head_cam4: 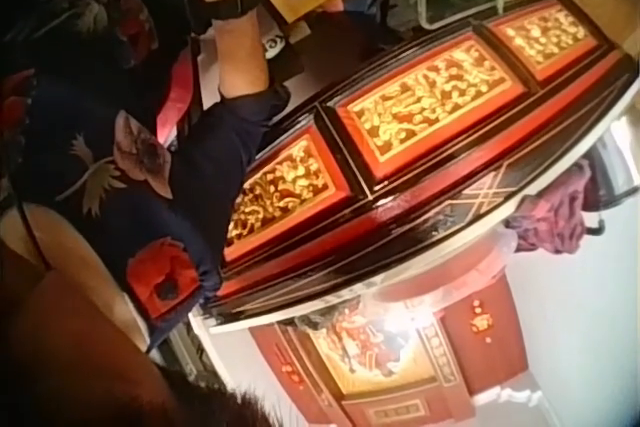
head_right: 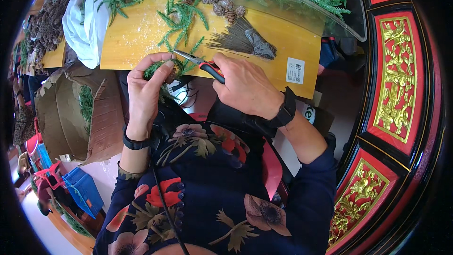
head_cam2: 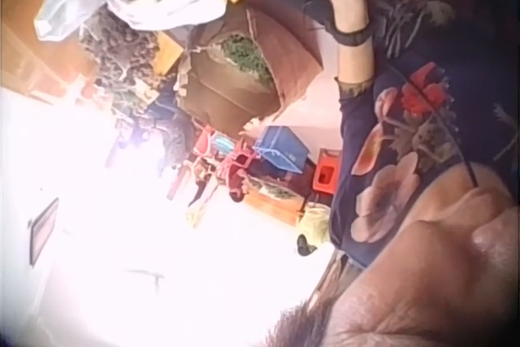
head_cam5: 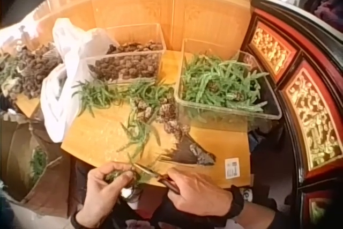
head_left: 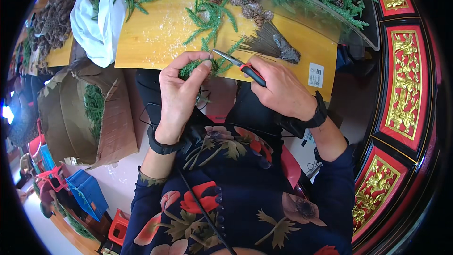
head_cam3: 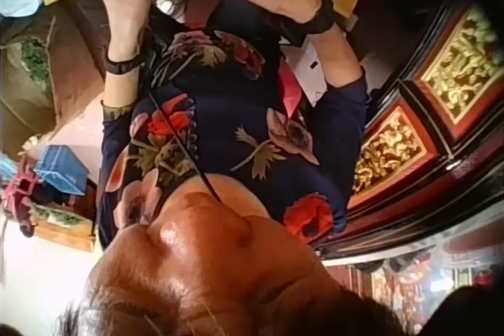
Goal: Trimming and attaching artificial foliage to base components using pliers to create decorative plant arrangements.
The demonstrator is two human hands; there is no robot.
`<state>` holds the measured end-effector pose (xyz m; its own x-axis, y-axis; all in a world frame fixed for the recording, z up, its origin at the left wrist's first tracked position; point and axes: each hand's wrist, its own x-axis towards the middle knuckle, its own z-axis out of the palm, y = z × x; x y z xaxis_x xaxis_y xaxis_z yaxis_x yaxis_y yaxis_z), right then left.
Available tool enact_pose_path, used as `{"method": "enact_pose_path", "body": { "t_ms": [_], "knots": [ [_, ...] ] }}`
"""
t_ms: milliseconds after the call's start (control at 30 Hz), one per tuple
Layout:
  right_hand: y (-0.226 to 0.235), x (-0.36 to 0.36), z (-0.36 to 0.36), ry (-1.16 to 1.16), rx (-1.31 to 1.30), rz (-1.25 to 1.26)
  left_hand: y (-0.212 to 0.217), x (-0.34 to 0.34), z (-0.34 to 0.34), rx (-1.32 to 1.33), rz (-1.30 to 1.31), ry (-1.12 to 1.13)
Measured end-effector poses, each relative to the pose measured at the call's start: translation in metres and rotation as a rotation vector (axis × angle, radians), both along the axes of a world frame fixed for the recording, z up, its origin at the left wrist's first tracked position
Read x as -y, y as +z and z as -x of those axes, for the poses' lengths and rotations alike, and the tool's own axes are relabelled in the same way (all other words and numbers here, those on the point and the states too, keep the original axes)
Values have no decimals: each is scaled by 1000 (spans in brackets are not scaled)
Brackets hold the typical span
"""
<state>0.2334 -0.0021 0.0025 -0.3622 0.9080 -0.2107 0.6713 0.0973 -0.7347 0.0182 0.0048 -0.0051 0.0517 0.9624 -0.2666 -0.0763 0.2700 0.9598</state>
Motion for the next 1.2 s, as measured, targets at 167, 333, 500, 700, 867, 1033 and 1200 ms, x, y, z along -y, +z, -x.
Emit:
{"method": "enact_pose_path", "body": {
  "t_ms": [167, 333, 500, 700, 867, 1033, 1200],
  "knots": [
    [-7, -1, -3, 8, -69, -29, -1, 1, -6, -103, -94, 5],
    [-9, -5, -5, 53, -81, -32, -5, 2, -8, -164, -144, -18],
    [-10, -5, -5, 25, -119, 18, -4, 0, -13, 26, 6, -15],
    [-14, -3, -7, -11, -100, 79, -7, -3, -11, 111, 69, -28],
    [-14, -1, -6, 12, -106, 35, -6, -4, -10, 121, 90, -21],
    [-19, 1, -4, 7, -115, -34, -4, -5, -6, 75, 70, -15],
    [-23, -1, 1, 15, -105, -54, -7, -4, 1, -46, 26, -41]
  ]
}}
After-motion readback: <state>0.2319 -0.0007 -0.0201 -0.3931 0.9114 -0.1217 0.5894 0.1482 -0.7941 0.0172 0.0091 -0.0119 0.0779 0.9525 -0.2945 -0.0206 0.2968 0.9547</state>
